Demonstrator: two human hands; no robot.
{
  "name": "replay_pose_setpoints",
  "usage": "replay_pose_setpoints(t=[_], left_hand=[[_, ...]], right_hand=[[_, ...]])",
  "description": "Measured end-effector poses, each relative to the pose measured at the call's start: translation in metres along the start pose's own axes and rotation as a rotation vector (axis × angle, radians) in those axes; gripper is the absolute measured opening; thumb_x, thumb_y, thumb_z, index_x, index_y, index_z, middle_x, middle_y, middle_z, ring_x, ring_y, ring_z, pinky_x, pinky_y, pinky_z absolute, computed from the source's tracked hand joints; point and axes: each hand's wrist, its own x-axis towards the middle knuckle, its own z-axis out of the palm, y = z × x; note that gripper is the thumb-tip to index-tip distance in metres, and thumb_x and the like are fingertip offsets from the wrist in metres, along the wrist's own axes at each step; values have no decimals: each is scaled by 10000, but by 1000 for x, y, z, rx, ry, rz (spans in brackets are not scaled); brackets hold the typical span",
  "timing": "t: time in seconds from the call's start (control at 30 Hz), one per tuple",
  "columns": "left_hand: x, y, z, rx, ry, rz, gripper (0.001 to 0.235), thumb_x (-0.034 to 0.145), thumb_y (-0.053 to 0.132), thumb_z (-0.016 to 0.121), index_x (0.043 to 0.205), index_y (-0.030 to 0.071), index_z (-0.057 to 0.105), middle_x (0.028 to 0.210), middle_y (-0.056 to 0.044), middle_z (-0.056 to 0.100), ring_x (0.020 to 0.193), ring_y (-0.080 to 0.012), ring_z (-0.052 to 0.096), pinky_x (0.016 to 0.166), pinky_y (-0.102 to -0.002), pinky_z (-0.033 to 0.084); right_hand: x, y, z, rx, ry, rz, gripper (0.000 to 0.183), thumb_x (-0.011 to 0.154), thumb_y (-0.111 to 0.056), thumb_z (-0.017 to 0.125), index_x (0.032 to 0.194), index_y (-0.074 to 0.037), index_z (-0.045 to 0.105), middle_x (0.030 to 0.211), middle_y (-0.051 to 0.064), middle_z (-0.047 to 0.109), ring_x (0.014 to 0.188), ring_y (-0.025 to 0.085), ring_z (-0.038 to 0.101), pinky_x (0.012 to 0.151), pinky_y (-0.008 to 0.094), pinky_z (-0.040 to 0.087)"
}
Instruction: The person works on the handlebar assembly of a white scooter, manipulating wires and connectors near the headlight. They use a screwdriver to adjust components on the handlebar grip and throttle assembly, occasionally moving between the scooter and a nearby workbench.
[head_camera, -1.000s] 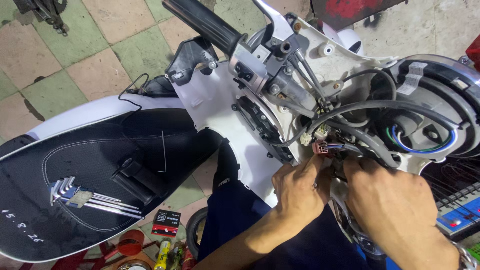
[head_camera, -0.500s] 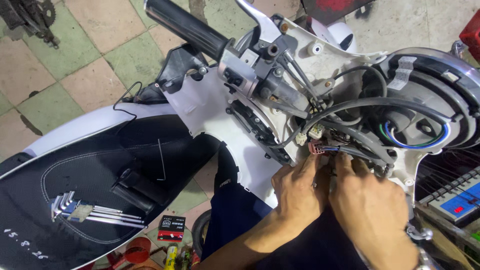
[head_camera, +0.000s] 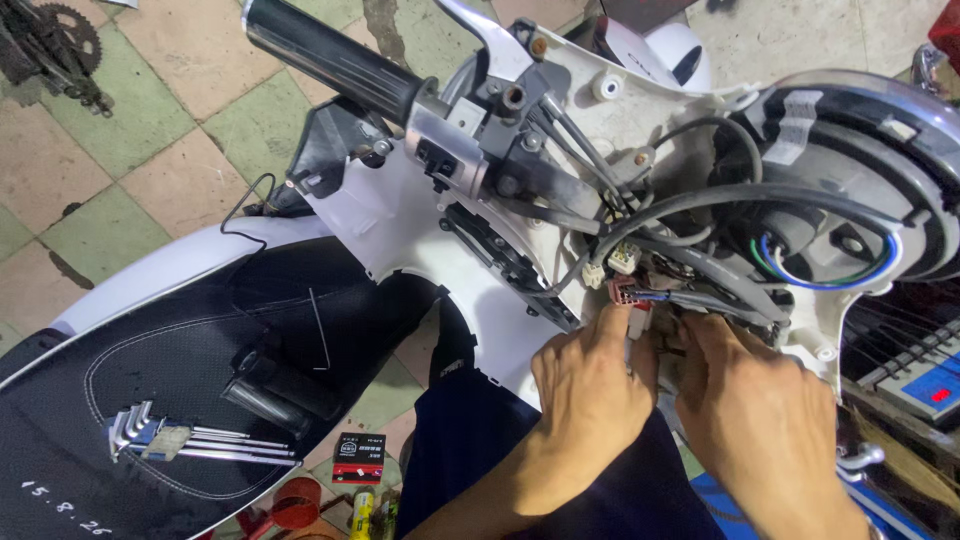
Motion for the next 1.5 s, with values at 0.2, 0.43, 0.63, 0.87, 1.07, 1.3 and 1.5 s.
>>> replay_pose_setpoints(t=[0.2, 0.43, 0.63, 0.87, 1.07, 1.3, 1.5], left_hand=[[7, -1, -4, 48, -109, -31, 462, 789, 100, 674, 1239, 13, 614, 963, -206, 729, 804, -404, 700, 737, -539, 503], [9, -4, 3, -122, 42, 32, 363, 861, 118, 689, 1213, 43, 641, 895, -186, 727, 728, -409, 691, 660, -512, 504], [7, -8, 2, -166, 77, 93, 303, 846, 111, 694, 1139, 46, 651, 892, -168, 725, 741, -395, 696, 676, -493, 524], [3, -14, 8, -193, 139, 161, 234, 847, 91, 690, 1075, 50, 658, 848, -152, 700, 692, -380, 677, 622, -465, 518], [0, -17, 9, -133, 134, 184, 371, 736, 121, 729, 1076, 7, 638, 823, -170, 689, 690, -387, 675, 650, -492, 506], [6, -15, 9, -176, 122, 160, 279, 901, 118, 701, 1162, 30, 657, 860, -173, 719, 685, -386, 680, 660, -473, 530], [7, -16, 3, -186, 74, 163, 328, 865, 111, 687, 1172, 10, 637, 872, -195, 726, 693, -379, 701, 654, -473, 544]], right_hand=[[2, 0, -7, -47, -16, -53, 223, 876, -229, 639, 1072, -138, 693, 799, 169, 734, 650, 413, 692, 630, 522, 553], [5, -4, -11, -103, 45, -110, 191, 864, -191, 635, 1024, -112, 704, 772, 165, 729, 637, 395, 694, 628, 505, 557], [10, -3, -16, -322, -135, -89, 256, 836, -276, 650, 1064, -172, 702, 728, 117, 735, 639, 336, 720, 635, 450, 589], [27, -25, -34, -463, -322, -193, 194, 890, -299, 606, 827, -149, 712, 785, 93, 732, 726, 311, 744, 675, 446, 600], [31, -28, -30, -422, -326, -162, 194, 890, -280, 594, 870, -125, 708, 779, 133, 733, 724, 337, 743, 680, 458, 610], [9, -14, 2, -70, -11, 27, 296, 890, -295, 647, 1139, -139, 680, 748, 228, 711, 620, 439, 682, 605, 531, 557], [6, -15, 21, 130, 227, -45, 214, 882, -244, 671, 1027, -87, 694, 825, 200, 728, 631, 440, 668, 578, 537, 534]])
